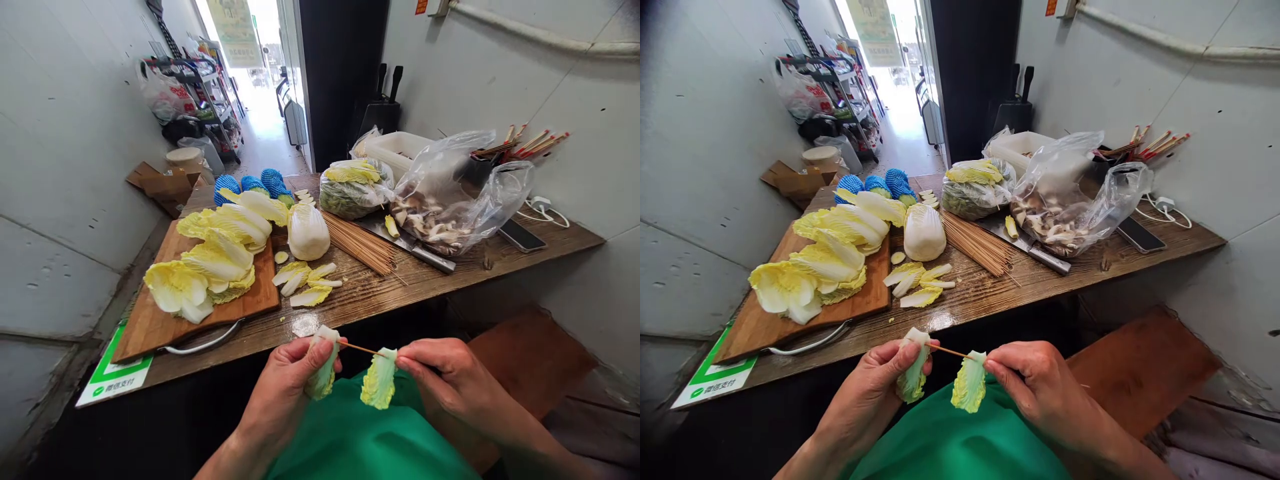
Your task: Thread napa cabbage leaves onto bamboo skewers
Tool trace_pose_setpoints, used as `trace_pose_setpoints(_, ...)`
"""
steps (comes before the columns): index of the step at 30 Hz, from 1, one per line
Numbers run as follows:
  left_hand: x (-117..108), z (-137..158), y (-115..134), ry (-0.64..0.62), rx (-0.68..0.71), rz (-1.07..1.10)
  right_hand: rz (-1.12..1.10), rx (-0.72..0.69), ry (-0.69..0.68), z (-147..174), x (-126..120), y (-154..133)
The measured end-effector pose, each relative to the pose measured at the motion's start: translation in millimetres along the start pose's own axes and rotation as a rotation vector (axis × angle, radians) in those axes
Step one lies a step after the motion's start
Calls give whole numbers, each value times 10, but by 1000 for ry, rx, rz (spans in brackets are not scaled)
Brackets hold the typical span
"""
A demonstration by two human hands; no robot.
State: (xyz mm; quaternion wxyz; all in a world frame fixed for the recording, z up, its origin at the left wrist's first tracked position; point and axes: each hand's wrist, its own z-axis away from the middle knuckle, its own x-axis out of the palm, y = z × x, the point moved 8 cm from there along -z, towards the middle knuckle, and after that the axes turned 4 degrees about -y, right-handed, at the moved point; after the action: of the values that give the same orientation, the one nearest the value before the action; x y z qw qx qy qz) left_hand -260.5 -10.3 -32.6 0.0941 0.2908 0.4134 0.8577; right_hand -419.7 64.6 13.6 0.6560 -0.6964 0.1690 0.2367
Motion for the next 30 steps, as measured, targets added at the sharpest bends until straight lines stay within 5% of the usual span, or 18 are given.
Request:
trace_pose_setpoints(8, 289, 17, -109, -234, 9, -112, -19, -15, -15, -39, 69, -99)
trace_pose_setpoints(20, 188, -134, -128, -103, -55, 45, 117, -12, -26, -127, 19, -72)
trace_pose_setpoints(23, 34, -195, 8, -31, 63, 44, 133, 42, 38, -116, -104, 60)
trace_pose_setpoints(27, -85, -205, 111, -8, 217, 155, -250, 156, 273, -151, -172, 302)
trace_pose_setpoints(30, 72, -238, 31, -81, 200, 276, -735, 226, 357, -283, 114, 415)
